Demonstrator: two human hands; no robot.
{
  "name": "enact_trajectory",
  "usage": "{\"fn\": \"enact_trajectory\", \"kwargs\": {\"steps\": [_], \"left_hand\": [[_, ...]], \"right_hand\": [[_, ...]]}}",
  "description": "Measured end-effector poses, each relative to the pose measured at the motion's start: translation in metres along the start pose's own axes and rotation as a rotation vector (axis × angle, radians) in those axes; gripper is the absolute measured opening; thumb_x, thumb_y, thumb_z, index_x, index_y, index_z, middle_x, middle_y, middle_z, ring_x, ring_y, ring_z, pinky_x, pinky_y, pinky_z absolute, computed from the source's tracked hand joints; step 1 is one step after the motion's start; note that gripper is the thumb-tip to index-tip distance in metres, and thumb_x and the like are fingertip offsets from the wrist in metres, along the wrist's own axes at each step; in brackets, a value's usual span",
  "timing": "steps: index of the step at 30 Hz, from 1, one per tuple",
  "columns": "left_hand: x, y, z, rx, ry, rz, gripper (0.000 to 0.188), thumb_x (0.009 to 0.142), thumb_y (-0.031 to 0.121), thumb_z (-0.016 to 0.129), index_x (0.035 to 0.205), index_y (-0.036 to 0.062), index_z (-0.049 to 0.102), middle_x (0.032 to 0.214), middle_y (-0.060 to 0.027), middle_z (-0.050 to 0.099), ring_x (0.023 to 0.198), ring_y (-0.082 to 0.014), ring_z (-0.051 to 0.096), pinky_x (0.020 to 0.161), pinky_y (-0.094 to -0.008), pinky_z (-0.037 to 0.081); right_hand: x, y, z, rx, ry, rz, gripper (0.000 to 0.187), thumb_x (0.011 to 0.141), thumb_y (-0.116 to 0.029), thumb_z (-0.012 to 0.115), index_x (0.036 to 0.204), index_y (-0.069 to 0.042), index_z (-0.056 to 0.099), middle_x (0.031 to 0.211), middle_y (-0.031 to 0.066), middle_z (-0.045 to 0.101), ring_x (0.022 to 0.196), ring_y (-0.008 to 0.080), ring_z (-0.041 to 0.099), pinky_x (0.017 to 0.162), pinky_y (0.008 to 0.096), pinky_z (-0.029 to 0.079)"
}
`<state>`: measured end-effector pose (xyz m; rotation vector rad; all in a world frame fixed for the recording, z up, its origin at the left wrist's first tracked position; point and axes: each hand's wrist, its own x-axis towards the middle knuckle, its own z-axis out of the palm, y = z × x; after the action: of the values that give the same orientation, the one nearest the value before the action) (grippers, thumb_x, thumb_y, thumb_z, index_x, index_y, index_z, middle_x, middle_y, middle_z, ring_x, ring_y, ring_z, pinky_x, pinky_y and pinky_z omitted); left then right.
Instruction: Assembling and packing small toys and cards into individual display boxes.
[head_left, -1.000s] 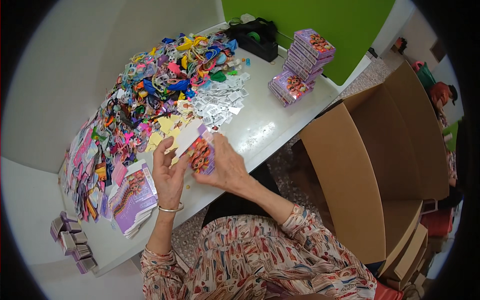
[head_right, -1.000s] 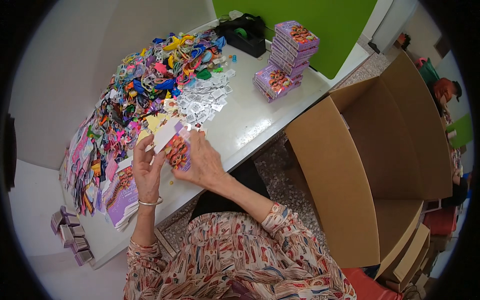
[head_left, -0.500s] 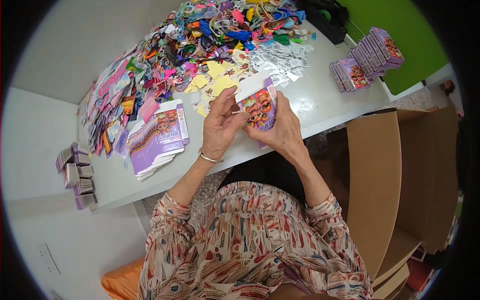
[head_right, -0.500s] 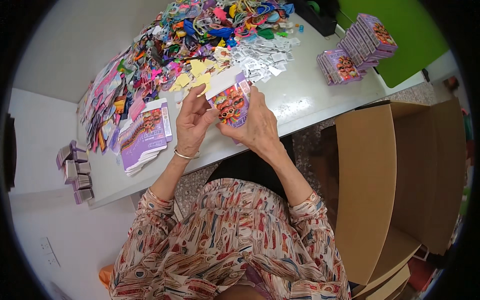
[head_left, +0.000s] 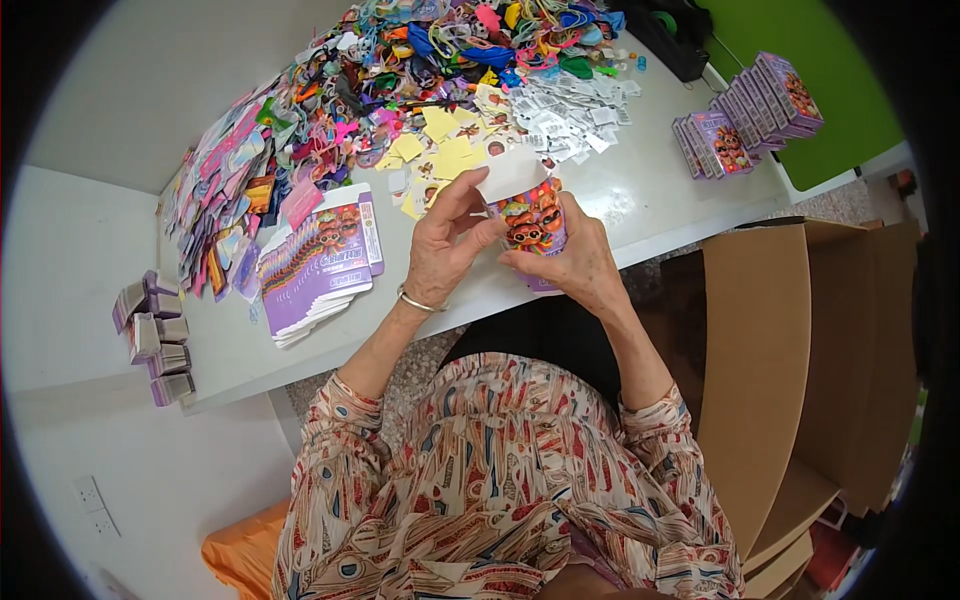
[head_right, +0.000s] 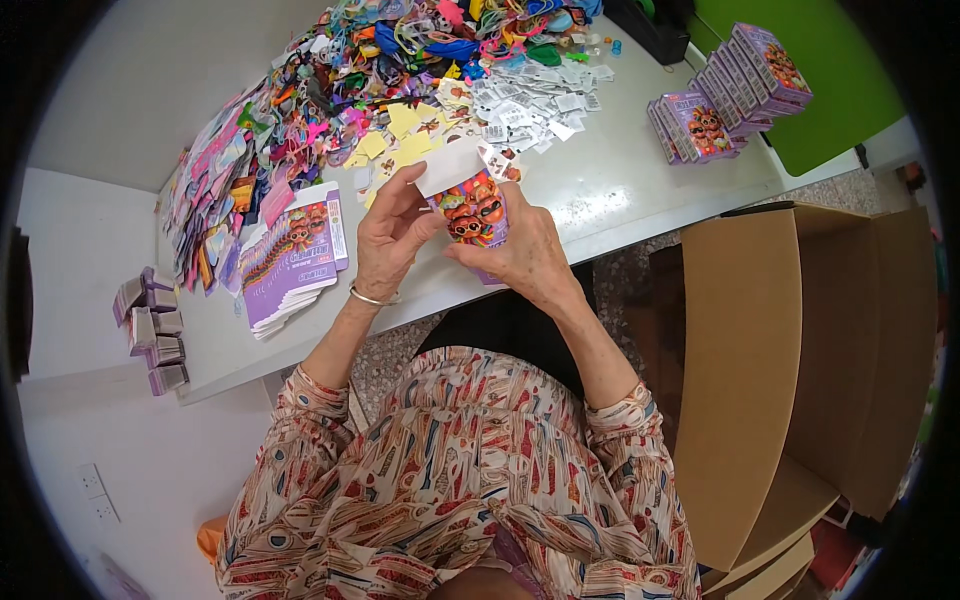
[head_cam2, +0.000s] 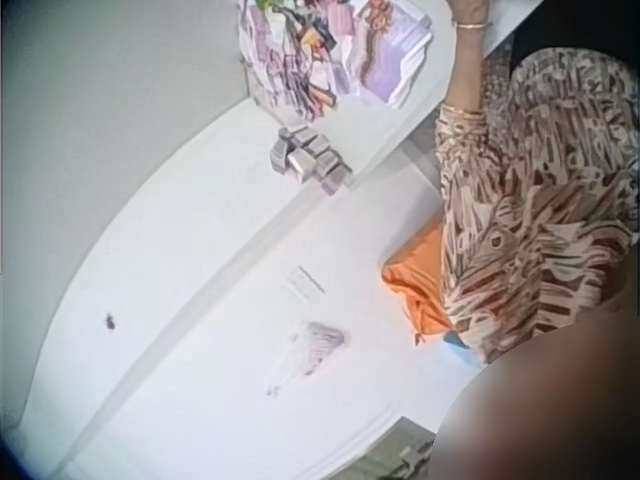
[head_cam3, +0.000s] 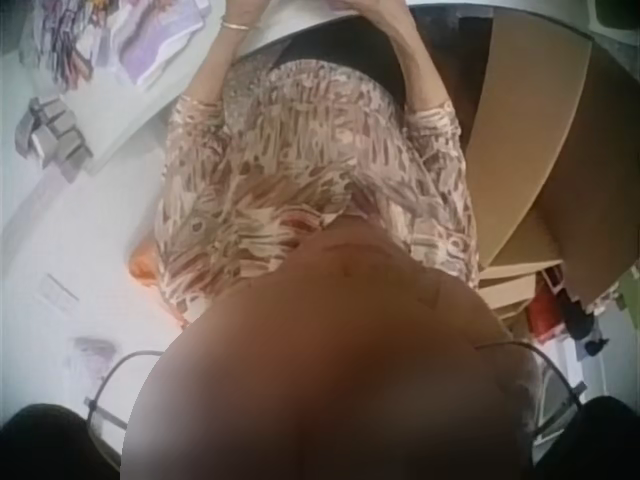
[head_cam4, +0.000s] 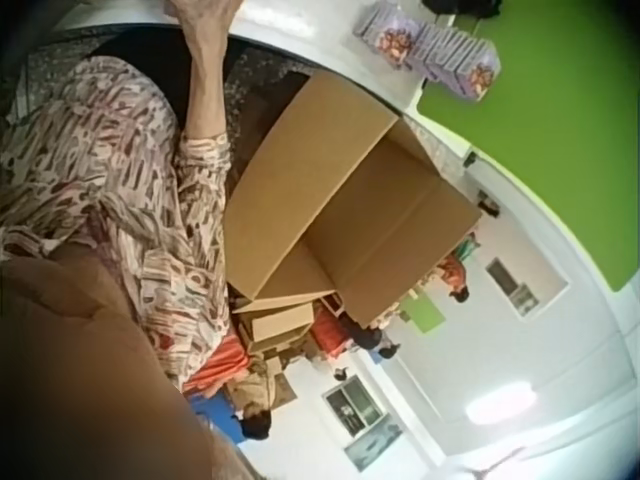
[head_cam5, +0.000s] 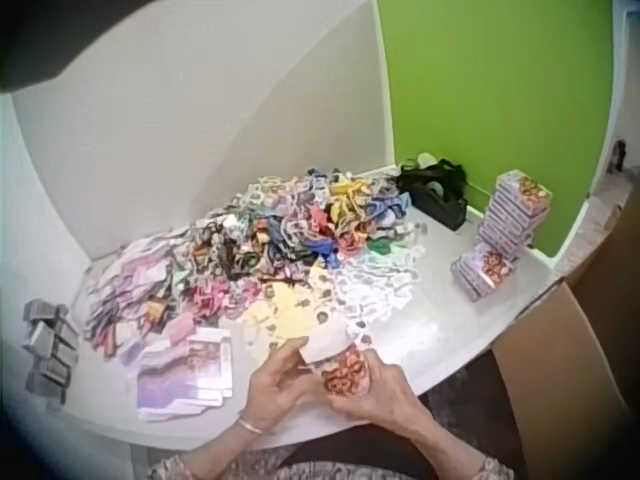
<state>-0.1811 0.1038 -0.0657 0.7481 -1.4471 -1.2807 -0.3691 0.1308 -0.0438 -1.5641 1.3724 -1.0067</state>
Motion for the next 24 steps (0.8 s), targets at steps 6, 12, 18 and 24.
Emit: {"fn": "enact_trajectory", "kwargs": {"steps": [6, 12, 18, 24], "left_hand": [[-0.001, 0.002, 0.002, -0.037, 0.008, -0.050, 0.049, 0.086, 0.006, 0.069, 0.132, 0.0046, 0.053, 0.104, -0.0018, 0.059, 0.092, -0.0100, 0.056, 0.085, -0.0250, 0.051], [0.003, 0.002, -0.012, -0.212, -0.194, -0.503, 0.037, 0.092, 0.014, 0.063, 0.125, -0.0001, 0.058, 0.106, -0.0028, 0.065, 0.092, -0.0084, 0.060, 0.082, -0.0230, 0.049], [0.009, 0.014, -0.024, 0.060, -0.501, -0.541, 0.042, 0.093, 0.012, 0.061, 0.132, -0.0001, 0.051, 0.122, -0.0085, 0.061, 0.100, -0.0119, 0.061, 0.089, -0.0277, 0.050], [0.022, 0.034, -0.016, 0.092, -0.507, -0.249, 0.072, 0.087, 0.013, 0.069, 0.147, 0.0113, 0.030, 0.143, -0.0092, 0.041, 0.097, -0.0127, 0.061, 0.085, -0.0283, 0.051]], "right_hand": [[0.000, 0.003, -0.007, 0.259, -0.125, 0.033, 0.046, 0.070, -0.014, 0.083, 0.107, 0.000, 0.060, 0.093, 0.0048, 0.068, 0.082, 0.0085, 0.062, 0.076, 0.0253, 0.051], [-0.006, 0.016, -0.011, 0.437, -0.246, 0.112, 0.043, 0.071, -0.011, 0.083, 0.108, -0.002, 0.062, 0.095, 0.0020, 0.067, 0.083, 0.0078, 0.061, 0.079, 0.0243, 0.050], [-0.007, 0.014, -0.015, 0.399, -0.342, 0.135, 0.051, 0.068, -0.015, 0.085, 0.111, -0.003, 0.060, 0.096, 0.0022, 0.067, 0.085, 0.0081, 0.061, 0.080, 0.0253, 0.050], [-0.006, 0.022, -0.015, 0.303, -0.400, 0.139, 0.057, 0.066, -0.017, 0.087, 0.113, -0.003, 0.059, 0.098, 0.0025, 0.067, 0.087, 0.0090, 0.061, 0.082, 0.0266, 0.049]]}}
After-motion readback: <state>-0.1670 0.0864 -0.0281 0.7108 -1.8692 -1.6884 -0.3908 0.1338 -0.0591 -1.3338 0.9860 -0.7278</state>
